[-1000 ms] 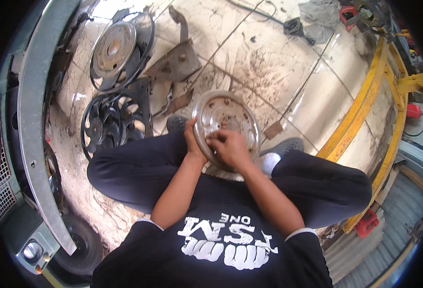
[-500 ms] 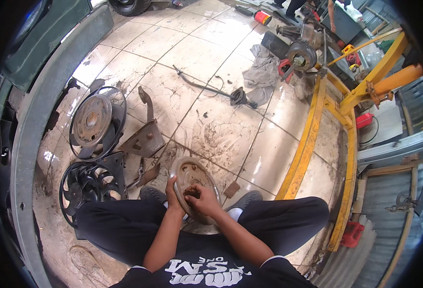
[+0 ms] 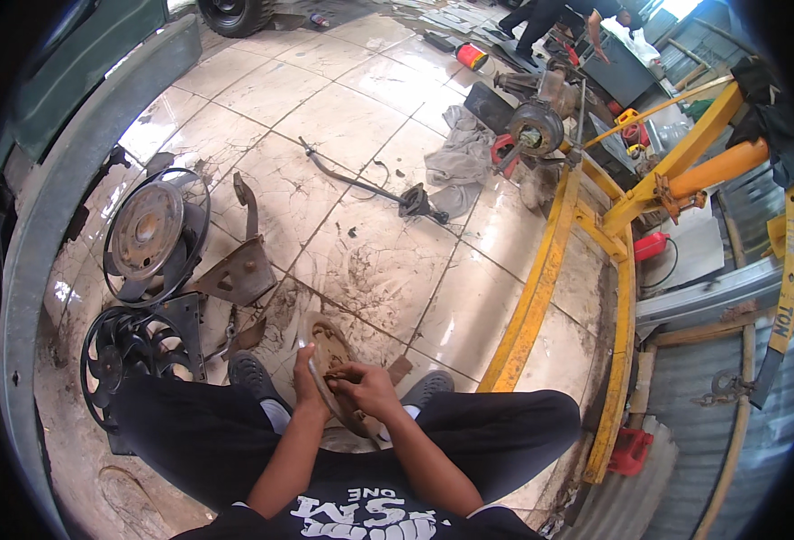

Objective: The person sits on the floor and scrubs a brake drum with a small abrasive tool, rotating it to clean different areas. The person repeatedly wipes the surface and edges of the drum, focusing on removing rust and grime.

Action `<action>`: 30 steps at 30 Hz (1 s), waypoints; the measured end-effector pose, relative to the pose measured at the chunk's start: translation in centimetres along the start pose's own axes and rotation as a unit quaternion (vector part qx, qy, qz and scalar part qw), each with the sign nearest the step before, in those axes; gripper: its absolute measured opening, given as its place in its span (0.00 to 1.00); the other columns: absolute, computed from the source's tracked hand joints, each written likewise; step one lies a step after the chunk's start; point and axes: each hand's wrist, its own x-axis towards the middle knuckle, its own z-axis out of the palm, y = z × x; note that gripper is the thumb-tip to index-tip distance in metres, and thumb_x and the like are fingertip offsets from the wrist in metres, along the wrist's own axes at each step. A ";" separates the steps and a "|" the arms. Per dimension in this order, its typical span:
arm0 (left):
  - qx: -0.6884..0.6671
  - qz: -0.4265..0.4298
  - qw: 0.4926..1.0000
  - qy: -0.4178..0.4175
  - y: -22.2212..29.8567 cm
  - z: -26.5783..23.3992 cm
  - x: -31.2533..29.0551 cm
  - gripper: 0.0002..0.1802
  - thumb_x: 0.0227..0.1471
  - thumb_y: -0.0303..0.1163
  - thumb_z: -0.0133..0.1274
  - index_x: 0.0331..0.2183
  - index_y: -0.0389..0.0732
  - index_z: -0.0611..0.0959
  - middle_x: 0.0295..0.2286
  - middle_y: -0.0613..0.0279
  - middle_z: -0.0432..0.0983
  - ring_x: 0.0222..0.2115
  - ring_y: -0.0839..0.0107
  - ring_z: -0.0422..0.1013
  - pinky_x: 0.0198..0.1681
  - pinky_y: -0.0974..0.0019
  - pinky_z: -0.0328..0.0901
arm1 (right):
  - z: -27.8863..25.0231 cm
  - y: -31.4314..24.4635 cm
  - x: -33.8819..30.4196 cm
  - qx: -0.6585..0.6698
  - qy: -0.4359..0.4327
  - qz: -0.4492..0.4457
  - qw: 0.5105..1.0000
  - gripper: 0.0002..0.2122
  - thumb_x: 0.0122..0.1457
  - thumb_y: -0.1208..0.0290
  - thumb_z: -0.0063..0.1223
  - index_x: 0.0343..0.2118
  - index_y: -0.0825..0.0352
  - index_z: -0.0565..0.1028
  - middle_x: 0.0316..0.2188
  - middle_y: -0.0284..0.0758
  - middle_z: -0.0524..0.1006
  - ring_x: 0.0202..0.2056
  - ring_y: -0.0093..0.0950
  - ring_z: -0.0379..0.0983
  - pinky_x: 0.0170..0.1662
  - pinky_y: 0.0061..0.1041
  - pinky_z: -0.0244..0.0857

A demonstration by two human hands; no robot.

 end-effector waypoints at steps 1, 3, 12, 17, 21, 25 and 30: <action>-0.007 -0.009 1.000 -0.005 0.5 0.3 -0.2 0.31 0.55 0.54 0.52 0.52 0.41 0.78 0.37 0.56 0.79 0.33 0.60 0.78 0.38 0.57 0.75 | 0.4 -0.3 0.1 0.009 -0.002 0.003 1.000 0.13 0.59 0.70 0.68 0.45 0.67 0.85 0.36 0.36 0.86 0.37 0.20 0.80 0.43 0.22 0.73; 0.005 -0.006 1.000 0.002 1.4 1.7 -1.2 0.32 0.54 0.53 0.53 0.52 0.41 0.77 0.36 0.56 0.78 0.32 0.60 0.77 0.37 0.57 0.75 | 1.4 1.6 1.6 0.019 0.032 -0.041 0.998 0.12 0.59 0.70 0.68 0.44 0.67 0.85 0.35 0.34 0.86 0.36 0.19 0.79 0.42 0.22 0.72; 0.054 -0.011 0.998 0.010 2.3 1.9 -0.7 0.30 0.54 0.51 0.55 0.53 0.41 0.77 0.38 0.55 0.78 0.34 0.61 0.77 0.37 0.59 0.74 | 2.3 3.0 1.8 -0.042 0.060 -0.030 0.997 0.16 0.62 0.63 0.65 0.46 0.70 0.83 0.35 0.37 0.85 0.36 0.21 0.78 0.43 0.23 0.71; 0.011 -0.023 0.999 -0.022 2.9 1.3 -0.5 0.28 0.55 0.50 0.54 0.51 0.41 0.79 0.37 0.57 0.80 0.32 0.62 0.78 0.37 0.60 0.74 | 2.6 1.4 3.6 -0.013 0.065 0.012 0.998 0.17 0.62 0.60 0.65 0.45 0.70 0.84 0.30 0.37 0.85 0.32 0.20 0.78 0.38 0.23 0.71; 0.014 -0.030 0.999 -0.015 4.7 0.4 -1.4 0.31 0.53 0.54 0.55 0.52 0.42 0.79 0.37 0.56 0.80 0.31 0.62 0.78 0.35 0.58 0.75 | 5.1 1.9 0.9 -0.018 0.064 0.025 0.997 0.17 0.60 0.59 0.67 0.44 0.67 0.85 0.31 0.36 0.85 0.31 0.21 0.78 0.36 0.25 0.72; 0.001 -0.040 0.999 0.005 6.1 1.1 -2.3 0.35 0.50 0.57 0.54 0.52 0.41 0.79 0.34 0.54 0.80 0.30 0.61 0.78 0.28 0.61 0.75 | 5.8 2.0 2.9 -0.069 0.068 0.000 0.995 0.16 0.59 0.59 0.68 0.44 0.65 0.86 0.33 0.38 0.86 0.33 0.25 0.81 0.39 0.26 0.73; -0.002 -0.055 0.998 0.003 6.7 -2.6 -0.8 0.36 0.51 0.58 0.55 0.51 0.40 0.79 0.33 0.53 0.80 0.27 0.60 0.77 0.31 0.57 0.76 | 7.9 1.9 2.2 -0.060 0.043 0.009 0.997 0.14 0.58 0.60 0.69 0.43 0.63 0.86 0.36 0.38 0.86 0.36 0.27 0.82 0.43 0.26 0.73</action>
